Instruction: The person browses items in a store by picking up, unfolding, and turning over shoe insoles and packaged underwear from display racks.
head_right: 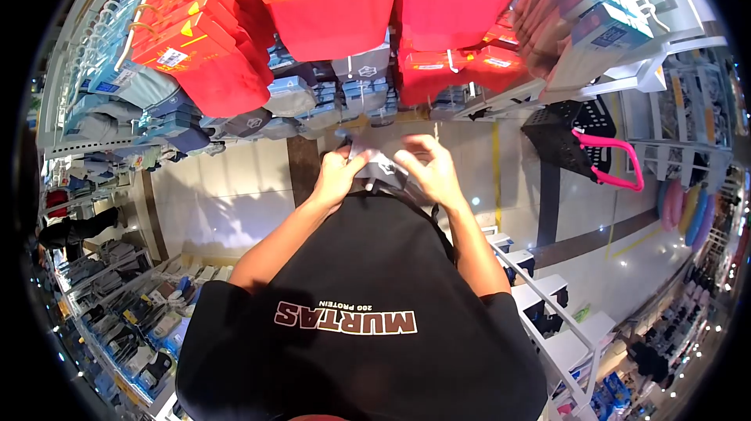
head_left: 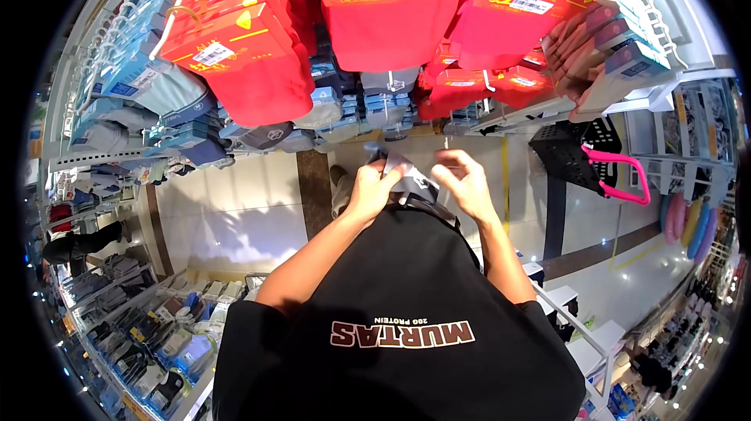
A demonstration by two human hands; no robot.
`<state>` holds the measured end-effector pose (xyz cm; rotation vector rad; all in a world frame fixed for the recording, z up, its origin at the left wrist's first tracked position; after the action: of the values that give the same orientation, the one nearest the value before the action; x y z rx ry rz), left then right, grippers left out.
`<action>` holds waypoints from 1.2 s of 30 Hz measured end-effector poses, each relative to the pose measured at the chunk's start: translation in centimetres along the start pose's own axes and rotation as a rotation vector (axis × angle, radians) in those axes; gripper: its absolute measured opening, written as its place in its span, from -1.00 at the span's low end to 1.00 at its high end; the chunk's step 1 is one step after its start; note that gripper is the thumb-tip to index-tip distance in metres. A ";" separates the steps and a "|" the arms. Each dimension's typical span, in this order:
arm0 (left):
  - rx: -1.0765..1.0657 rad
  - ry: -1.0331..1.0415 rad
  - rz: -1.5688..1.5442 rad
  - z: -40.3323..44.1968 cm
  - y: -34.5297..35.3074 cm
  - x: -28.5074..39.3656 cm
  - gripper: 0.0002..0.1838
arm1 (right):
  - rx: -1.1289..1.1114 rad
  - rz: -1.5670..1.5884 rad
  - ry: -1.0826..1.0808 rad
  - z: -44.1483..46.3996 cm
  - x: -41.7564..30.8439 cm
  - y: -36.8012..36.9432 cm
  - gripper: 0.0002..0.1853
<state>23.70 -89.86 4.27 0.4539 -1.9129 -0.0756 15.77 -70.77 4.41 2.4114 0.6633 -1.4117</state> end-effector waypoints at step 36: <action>-0.001 0.090 -0.242 0.5 -1.2 -0.8 -0.78 | -0.075 0.293 0.053 1.8 1.2 4.0 -0.83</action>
<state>23.78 -90.79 3.06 0.6756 -1.7624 -0.2112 16.97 -74.72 2.49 2.3764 0.3478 -1.1873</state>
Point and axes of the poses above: each hand's wrist, its own z-axis towards the middle knuckle, its own y-axis out of the palm, x = y × z, the point moved 2 cm from there along z, towards the middle knuckle, and after that the axes turned 10 degrees about y, right-handed, at the moved point
